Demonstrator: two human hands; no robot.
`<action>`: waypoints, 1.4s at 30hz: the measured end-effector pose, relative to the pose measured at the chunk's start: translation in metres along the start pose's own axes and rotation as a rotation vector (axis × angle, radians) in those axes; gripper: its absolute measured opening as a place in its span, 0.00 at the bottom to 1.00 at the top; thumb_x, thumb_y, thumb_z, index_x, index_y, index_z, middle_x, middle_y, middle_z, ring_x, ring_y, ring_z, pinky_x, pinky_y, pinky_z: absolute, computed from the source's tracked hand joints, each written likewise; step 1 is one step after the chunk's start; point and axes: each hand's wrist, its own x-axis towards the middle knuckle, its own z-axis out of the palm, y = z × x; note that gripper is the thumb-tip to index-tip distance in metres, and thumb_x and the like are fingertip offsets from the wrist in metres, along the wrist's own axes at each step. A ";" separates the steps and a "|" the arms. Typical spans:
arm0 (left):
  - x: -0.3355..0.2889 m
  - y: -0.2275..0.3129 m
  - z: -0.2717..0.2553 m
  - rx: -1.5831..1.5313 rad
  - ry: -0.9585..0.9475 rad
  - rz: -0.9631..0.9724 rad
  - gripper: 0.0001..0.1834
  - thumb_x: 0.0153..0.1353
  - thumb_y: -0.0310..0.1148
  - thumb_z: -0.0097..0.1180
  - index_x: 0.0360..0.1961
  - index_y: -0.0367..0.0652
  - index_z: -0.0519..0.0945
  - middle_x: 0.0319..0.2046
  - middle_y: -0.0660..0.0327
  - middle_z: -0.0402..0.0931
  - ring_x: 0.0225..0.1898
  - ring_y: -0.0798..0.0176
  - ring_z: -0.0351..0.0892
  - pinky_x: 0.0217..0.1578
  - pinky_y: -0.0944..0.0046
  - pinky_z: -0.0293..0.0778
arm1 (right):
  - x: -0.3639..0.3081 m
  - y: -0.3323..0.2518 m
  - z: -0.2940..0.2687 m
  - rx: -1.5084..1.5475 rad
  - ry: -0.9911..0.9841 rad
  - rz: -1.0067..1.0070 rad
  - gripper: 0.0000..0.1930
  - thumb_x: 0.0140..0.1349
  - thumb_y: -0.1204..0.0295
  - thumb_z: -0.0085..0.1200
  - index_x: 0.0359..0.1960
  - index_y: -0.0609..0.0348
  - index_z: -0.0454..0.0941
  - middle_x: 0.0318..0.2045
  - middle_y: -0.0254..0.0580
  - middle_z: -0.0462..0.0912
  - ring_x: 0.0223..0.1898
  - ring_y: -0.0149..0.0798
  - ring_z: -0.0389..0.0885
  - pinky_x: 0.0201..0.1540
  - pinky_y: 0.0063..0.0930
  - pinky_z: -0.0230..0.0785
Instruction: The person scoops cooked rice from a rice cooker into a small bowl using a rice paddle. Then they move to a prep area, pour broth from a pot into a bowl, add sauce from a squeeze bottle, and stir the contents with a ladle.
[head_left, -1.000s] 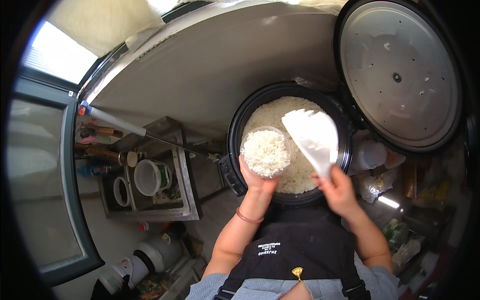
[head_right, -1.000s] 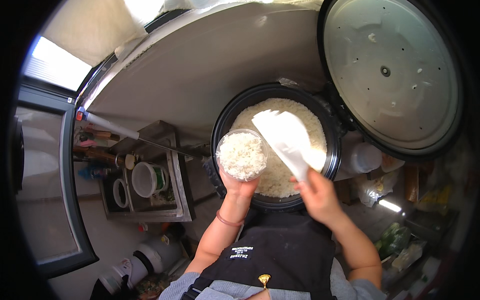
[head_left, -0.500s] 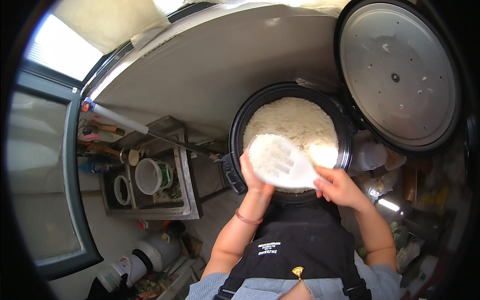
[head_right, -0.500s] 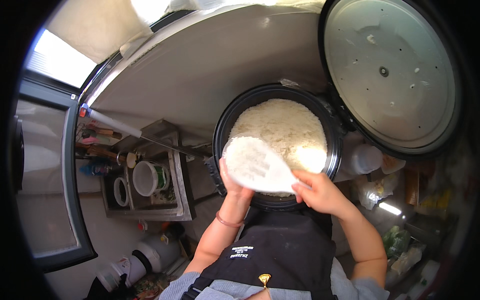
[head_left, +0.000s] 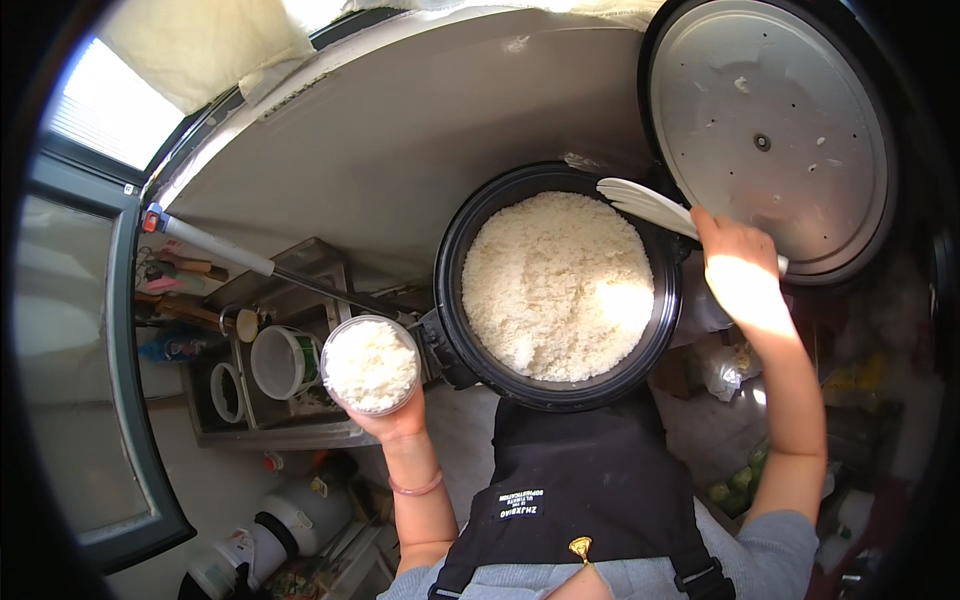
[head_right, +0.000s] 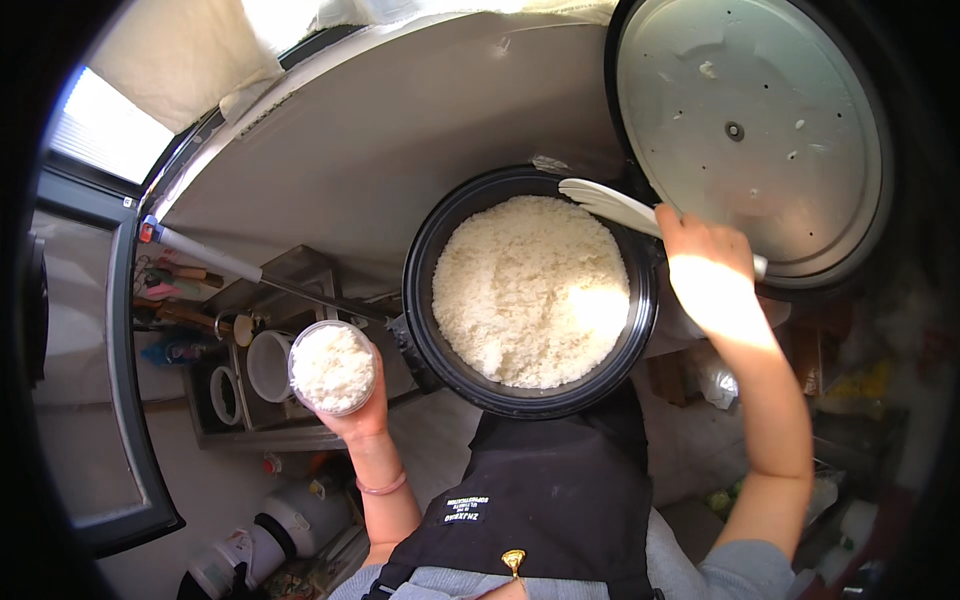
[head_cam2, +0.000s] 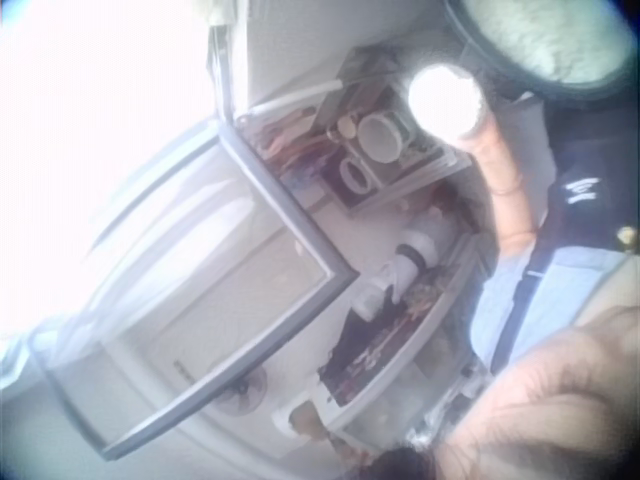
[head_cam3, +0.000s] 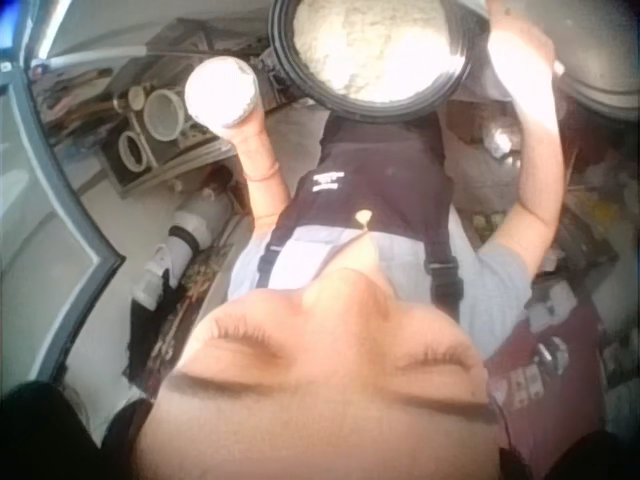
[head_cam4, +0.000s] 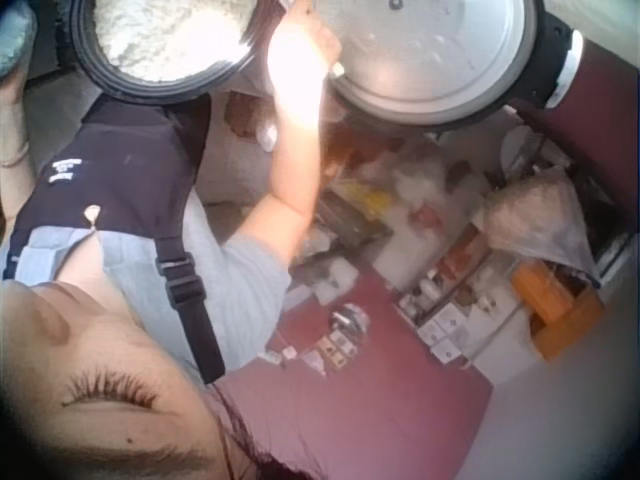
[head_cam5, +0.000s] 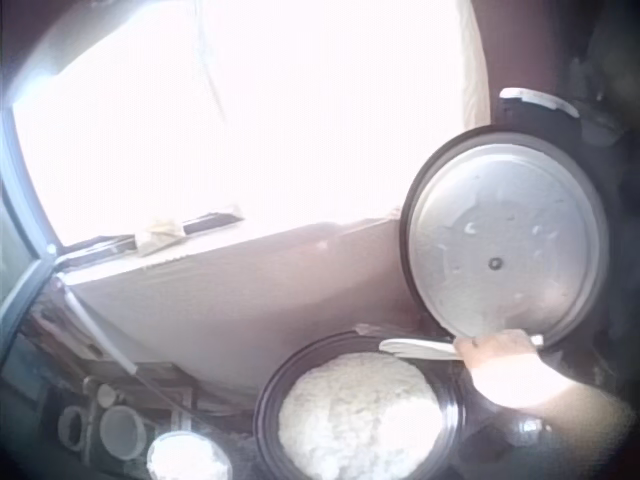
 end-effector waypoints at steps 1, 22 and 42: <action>-0.001 0.003 -0.001 0.002 -0.001 0.000 0.28 0.66 0.55 0.47 0.56 0.47 0.77 0.57 0.57 0.77 0.60 0.50 0.72 0.63 0.46 0.64 | 0.007 0.005 -0.006 -0.080 0.082 -0.091 0.07 0.59 0.71 0.51 0.39 0.57 0.75 0.25 0.45 0.82 0.30 0.49 0.85 0.31 0.40 0.77; -0.009 -0.004 -0.031 -0.120 0.012 0.065 0.30 0.67 0.55 0.43 0.59 0.45 0.75 0.59 0.58 0.75 0.59 0.51 0.74 0.62 0.47 0.69 | 0.159 -0.081 0.075 -0.113 -0.177 -0.675 0.05 0.57 0.69 0.57 0.35 0.52 0.81 0.24 0.36 0.85 0.30 0.40 0.87 0.28 0.32 0.73; -0.007 0.015 -0.037 -0.077 0.113 0.112 0.32 0.67 0.57 0.39 0.61 0.46 0.73 0.61 0.59 0.73 0.61 0.51 0.72 0.62 0.47 0.69 | 0.086 -0.071 0.016 0.285 -0.642 -0.283 0.13 0.66 0.62 0.52 0.34 0.58 0.80 0.21 0.46 0.83 0.25 0.47 0.84 0.29 0.40 0.75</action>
